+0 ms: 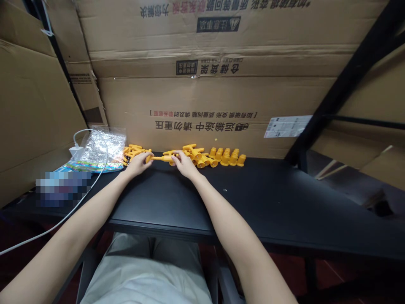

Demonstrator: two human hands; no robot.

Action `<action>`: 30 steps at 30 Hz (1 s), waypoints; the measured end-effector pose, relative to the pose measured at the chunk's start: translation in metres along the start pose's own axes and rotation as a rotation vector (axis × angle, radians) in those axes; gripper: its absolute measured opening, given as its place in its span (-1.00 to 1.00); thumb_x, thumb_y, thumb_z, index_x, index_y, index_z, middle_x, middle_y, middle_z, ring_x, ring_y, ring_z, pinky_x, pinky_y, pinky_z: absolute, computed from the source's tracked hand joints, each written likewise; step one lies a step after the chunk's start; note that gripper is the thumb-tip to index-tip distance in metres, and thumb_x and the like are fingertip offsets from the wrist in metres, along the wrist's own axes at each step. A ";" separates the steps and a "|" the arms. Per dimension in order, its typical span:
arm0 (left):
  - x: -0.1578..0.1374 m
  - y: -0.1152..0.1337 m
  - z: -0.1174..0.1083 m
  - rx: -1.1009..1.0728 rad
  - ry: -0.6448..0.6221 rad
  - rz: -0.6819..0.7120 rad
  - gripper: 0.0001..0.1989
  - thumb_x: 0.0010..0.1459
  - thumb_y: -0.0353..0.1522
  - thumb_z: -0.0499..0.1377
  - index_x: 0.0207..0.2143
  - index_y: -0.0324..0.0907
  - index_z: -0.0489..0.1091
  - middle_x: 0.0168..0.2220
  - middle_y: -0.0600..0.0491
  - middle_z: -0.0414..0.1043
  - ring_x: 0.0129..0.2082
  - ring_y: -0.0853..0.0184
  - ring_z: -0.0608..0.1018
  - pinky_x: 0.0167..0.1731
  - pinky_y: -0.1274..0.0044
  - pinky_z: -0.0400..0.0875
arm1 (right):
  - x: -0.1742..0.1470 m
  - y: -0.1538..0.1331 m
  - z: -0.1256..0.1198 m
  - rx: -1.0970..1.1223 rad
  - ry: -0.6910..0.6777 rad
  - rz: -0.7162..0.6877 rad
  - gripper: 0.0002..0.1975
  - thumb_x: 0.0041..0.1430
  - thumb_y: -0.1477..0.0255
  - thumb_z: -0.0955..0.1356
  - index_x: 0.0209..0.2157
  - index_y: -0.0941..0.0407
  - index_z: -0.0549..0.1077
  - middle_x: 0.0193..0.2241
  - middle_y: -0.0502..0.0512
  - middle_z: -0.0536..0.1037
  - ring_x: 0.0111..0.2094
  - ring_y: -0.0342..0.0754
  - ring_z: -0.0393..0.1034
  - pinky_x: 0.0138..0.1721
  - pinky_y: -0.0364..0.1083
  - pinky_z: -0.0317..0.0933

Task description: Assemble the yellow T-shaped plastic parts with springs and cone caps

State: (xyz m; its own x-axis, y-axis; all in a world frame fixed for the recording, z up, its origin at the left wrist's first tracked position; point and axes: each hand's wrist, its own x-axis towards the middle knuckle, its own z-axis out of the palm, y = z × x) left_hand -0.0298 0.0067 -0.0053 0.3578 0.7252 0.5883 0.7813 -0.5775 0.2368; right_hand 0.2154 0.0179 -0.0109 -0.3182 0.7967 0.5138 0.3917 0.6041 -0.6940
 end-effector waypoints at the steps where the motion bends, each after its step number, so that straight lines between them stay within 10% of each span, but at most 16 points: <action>1: 0.000 0.000 0.000 0.001 0.000 0.001 -0.81 0.18 -0.36 0.08 -0.16 -0.15 0.40 -0.31 0.05 0.47 -0.33 0.35 0.48 -0.22 0.52 0.36 | 0.001 0.002 0.001 0.033 0.009 0.034 -0.78 0.29 0.31 0.24 -0.09 0.11 0.32 -0.32 0.12 0.56 -0.39 -0.02 0.54 -0.15 0.08 0.39; 14: 0.000 0.005 -0.003 -0.006 0.048 0.007 -0.81 0.17 -0.39 0.10 -0.16 -0.17 0.41 -0.30 0.05 0.48 -0.35 0.38 0.48 -0.24 0.55 0.36 | 0.001 -0.005 -0.013 0.317 -0.101 0.172 -0.67 0.03 0.33 0.47 -0.25 0.09 0.30 -0.38 0.06 0.58 -0.43 -0.01 0.56 -0.18 0.09 0.45; 25: 0.001 0.015 -0.006 0.019 0.071 0.026 -0.81 0.15 -0.39 0.12 -0.16 -0.16 0.40 -0.24 0.04 0.50 -0.33 0.37 0.51 -0.24 0.55 0.37 | -0.002 -0.028 -0.011 0.321 -0.083 0.435 -0.49 0.20 -0.06 0.21 -0.46 0.13 0.32 -0.69 0.08 0.49 -0.80 -0.14 0.30 -0.82 -0.21 0.13; 30: 0.002 0.014 -0.006 0.008 0.076 0.003 -0.81 0.15 -0.40 0.12 -0.16 -0.16 0.39 -0.24 0.05 0.50 -0.32 0.37 0.51 -0.23 0.55 0.37 | -0.002 -0.027 -0.014 0.352 -0.084 0.385 -0.60 0.12 0.12 0.40 -0.17 0.12 0.37 -0.35 0.12 0.60 -0.65 -0.14 0.45 -0.68 -0.18 0.33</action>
State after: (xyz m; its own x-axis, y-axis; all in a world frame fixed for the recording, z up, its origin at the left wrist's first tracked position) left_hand -0.0214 -0.0025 0.0041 0.3203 0.6927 0.6462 0.7846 -0.5763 0.2288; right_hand 0.2177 0.0002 0.0139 -0.2821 0.9466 0.1562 0.1845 0.2133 -0.9594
